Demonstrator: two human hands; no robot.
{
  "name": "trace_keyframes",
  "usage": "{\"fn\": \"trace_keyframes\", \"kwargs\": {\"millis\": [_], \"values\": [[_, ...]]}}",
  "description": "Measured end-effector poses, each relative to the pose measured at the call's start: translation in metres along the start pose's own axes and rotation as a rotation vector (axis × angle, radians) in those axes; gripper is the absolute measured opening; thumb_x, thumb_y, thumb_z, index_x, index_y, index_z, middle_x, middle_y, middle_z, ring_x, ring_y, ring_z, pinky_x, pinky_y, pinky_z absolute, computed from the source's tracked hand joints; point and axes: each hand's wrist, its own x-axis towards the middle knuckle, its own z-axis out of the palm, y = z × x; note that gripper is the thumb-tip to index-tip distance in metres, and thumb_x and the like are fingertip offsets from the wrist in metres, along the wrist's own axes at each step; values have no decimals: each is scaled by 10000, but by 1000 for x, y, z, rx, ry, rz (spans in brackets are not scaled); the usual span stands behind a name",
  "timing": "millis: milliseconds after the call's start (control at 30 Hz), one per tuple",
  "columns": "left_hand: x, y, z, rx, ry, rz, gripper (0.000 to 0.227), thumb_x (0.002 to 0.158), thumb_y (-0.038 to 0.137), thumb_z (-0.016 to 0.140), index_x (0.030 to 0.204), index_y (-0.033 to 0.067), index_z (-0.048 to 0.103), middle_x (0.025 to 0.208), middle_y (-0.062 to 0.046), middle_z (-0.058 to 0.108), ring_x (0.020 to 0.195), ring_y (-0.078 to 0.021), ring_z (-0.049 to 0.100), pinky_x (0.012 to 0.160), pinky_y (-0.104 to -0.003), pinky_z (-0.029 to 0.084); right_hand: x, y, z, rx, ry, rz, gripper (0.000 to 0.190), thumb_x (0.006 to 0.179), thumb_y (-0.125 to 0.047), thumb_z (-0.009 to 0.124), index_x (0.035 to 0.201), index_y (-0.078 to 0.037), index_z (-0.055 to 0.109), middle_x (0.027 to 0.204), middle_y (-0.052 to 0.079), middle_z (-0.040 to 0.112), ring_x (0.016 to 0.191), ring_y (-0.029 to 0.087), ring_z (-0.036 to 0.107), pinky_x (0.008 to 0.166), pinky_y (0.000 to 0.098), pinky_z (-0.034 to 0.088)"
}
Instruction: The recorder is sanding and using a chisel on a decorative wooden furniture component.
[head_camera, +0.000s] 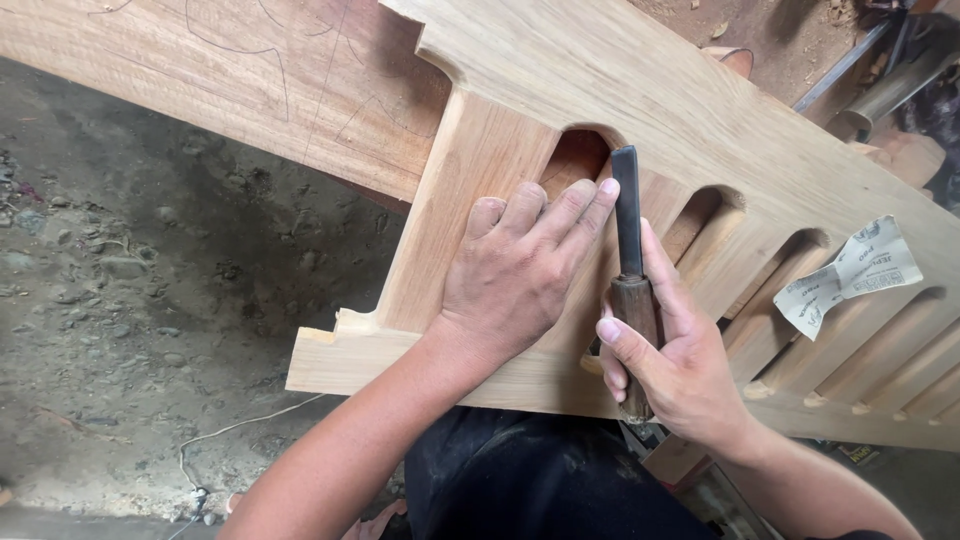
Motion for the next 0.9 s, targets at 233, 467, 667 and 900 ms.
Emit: {"fn": "trace_keyframes", "kwargs": {"millis": [233, 467, 667, 900], "values": [[1, 2, 1, 42, -8, -8, 553, 936, 184, 575, 1485, 114, 571, 1347, -3, 616, 1034, -212, 554, 820, -386, 410, 6, 0, -13, -85, -61, -46, 893, 943, -11, 610, 1686, -154, 137, 855, 45, 562, 550, 90, 560, 452, 242, 515], [2, 3, 3, 29, 5, -46, 526, 951, 152, 579, 1472, 86, 584, 1347, -6, 620, 1016, -200, 562, 821, -383, 411, 23, 3, -39, -259, -127, -49, 889, 915, -53, 652, 1667, -167, 191, 851, 30, 572, 557, 80, 566, 482, 231, 509], [1, 5, 15, -55, 135, -198, 401, 957, 137, 618, 1357, 147, 607, 1303, 2, 612, 1086, -194, 574, 911, -377, 432, 8, 16, -50, -576, -190, -346, 825, 912, -136, 711, 1626, -116, 298, 920, 26, 597, 694, 99, 567, 622, 247, 515], [14, 20, 4, 208, 37, -85, 680, 849, 228, 666, 1513, 199, 523, 1295, -27, 596, 979, -250, 506, 820, -428, 392, -54, 111, -98, -189, 215, -309, 610, 977, -132, 601, 1526, 12, 377, 823, 18, 604, 637, 104, 613, 570, 268, 549]]}}
